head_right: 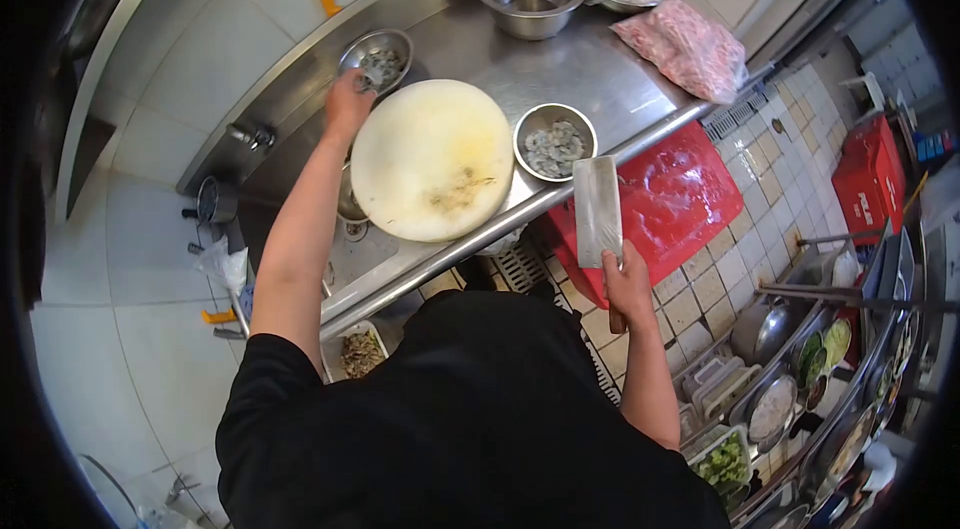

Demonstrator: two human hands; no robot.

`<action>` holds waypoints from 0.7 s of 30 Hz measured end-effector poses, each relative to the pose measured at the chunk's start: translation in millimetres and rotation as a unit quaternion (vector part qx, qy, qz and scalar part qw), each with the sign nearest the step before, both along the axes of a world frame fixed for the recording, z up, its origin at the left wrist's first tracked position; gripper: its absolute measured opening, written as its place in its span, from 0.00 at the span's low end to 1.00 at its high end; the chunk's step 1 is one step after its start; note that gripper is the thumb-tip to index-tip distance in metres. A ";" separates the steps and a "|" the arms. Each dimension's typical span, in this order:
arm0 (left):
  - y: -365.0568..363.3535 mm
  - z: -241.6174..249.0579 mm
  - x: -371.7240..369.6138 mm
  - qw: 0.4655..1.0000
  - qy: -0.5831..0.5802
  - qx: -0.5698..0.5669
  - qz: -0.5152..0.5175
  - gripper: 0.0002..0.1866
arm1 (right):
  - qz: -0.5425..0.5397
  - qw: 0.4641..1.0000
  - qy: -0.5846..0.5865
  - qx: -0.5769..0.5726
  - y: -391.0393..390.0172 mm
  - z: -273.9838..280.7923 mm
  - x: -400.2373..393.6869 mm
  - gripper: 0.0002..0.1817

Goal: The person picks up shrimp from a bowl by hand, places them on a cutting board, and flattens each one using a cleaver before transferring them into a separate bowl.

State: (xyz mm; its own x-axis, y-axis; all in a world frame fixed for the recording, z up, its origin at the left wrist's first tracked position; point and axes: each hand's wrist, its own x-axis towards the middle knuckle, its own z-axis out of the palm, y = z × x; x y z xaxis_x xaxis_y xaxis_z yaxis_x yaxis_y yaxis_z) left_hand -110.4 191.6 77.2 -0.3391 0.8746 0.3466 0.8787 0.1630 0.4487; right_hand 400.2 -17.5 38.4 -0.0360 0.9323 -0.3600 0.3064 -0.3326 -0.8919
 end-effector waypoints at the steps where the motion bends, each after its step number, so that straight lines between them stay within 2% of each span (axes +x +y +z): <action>1: 9.8 -1.0 10.7 1.000 -0.001 0.000 -0.012 0.20 | -0.032 0.999 0.023 0.001 -4.6 -1.1 6.4 0.07; 3: 28.3 -4.6 39.8 0.998 -0.012 0.028 -0.057 0.20 | -0.072 0.997 0.024 0.003 -13.6 -6.8 19.9 0.07; 4: 34.2 -8.8 64.7 0.992 -0.059 -0.040 -0.106 0.20 | -0.100 0.995 0.026 0.005 -17.8 -6.9 24.2 0.07; 6: 32.8 -34.6 125.7 0.964 -0.112 -0.104 -0.218 0.18 | -0.137 0.990 0.040 -0.006 -26.5 -4.5 31.1 0.07; 8: 29.2 -71.1 184.1 0.927 -0.067 -0.176 -0.326 0.20 | -0.170 0.984 0.051 -0.016 -35.1 -1.7 37.6 0.08; 10: 21.6 -84.2 234.2 0.884 -0.006 -0.273 -0.381 0.22 | -0.185 0.981 0.061 -0.008 -43.0 -1.4 43.4 0.08; 11: 19.9 -98.3 249.3 0.877 0.008 -0.251 -0.410 0.23 | -0.189 0.980 0.058 -0.005 -46.7 0.5 44.7 0.08; 14: 26.1 -144.3 272.5 0.870 0.036 -0.222 -0.439 0.22 | -0.204 0.977 0.050 -0.029 -59.9 4.2 48.5 0.09; 17: 33.1 -151.1 278.1 0.877 0.050 -0.260 -0.402 0.18 | -0.220 0.973 0.053 -0.042 -72.6 -1.1 51.3 0.09; 19: 41.9 -140.1 274.8 0.840 0.103 -0.299 -0.441 0.13 | -0.226 0.971 0.060 -0.045 -77.7 -3.0 50.8 0.09; 20: 40.8 -137.0 272.8 0.866 0.070 -0.270 -0.415 0.12 | -0.229 0.970 0.062 -0.051 -78.4 -3.4 50.0 0.08; 21: 37.1 -127.4 269.9 0.866 0.071 -0.272 -0.414 0.12 | -0.231 0.969 0.064 -0.057 -77.9 -3.9 50.0 0.08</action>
